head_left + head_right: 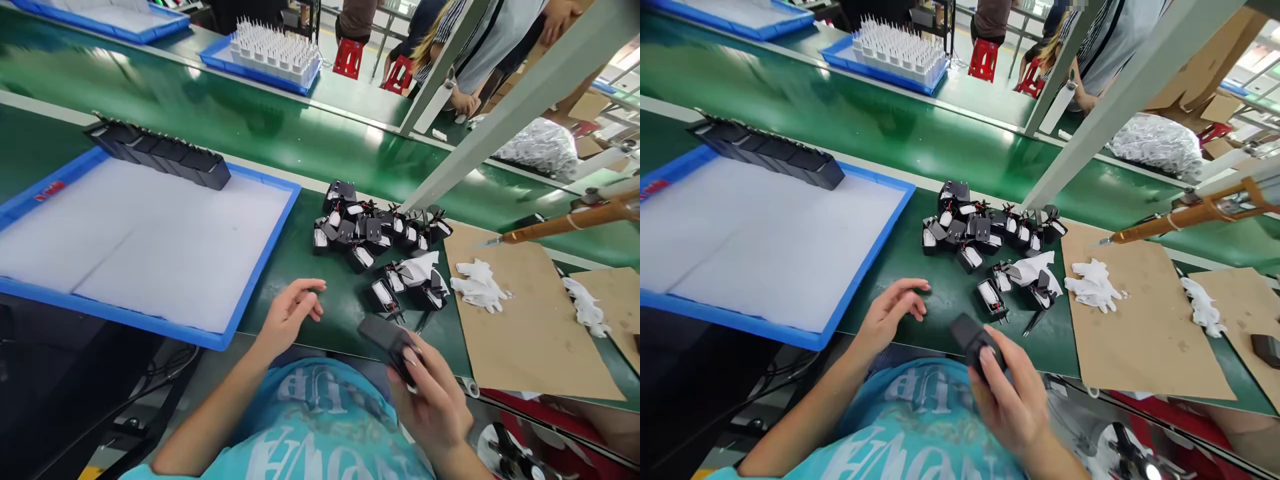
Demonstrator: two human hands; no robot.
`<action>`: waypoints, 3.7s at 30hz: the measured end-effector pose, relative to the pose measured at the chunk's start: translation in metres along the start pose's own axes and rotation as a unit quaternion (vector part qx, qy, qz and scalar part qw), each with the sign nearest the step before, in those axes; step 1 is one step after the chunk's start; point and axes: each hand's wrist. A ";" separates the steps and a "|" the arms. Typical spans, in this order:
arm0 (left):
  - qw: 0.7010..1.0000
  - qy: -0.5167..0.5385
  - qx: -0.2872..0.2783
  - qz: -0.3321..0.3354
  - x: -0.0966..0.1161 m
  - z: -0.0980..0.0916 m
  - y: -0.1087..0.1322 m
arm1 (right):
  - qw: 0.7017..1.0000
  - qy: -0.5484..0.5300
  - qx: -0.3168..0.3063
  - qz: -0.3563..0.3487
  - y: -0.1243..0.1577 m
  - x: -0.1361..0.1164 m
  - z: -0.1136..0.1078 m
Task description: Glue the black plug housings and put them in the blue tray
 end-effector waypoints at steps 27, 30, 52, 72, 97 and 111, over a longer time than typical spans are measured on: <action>0.997 0.061 0.032 0.018 -0.008 -0.004 -0.001 | 0.993 -0.039 0.106 -0.013 0.016 0.017 -0.015; 0.998 0.045 0.028 0.038 -0.007 -0.004 0.001 | 0.998 -0.052 0.041 -0.011 0.020 0.020 -0.006; 0.920 -0.240 0.007 0.308 0.030 0.063 0.005 | 0.635 -0.635 -0.022 0.439 -0.018 -0.026 0.004; 0.834 -0.453 0.061 0.310 0.033 0.023 0.013 | 0.835 -0.445 0.111 0.303 -0.039 -0.020 0.009; 0.715 -0.695 0.022 0.076 0.141 -0.196 -0.176 | 0.968 -0.228 0.096 0.029 -0.015 -0.002 0.008; 0.710 -0.657 -0.092 0.237 0.117 -0.090 -0.127 | 0.983 -0.022 0.101 0.149 -0.012 0.043 -0.002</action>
Point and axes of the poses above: each hand's wrist, its own y-axis away from the middle knuckle, its own z-axis out of the palm, x = y × z, and after that the axes turned 4 degrees about y, right-handed
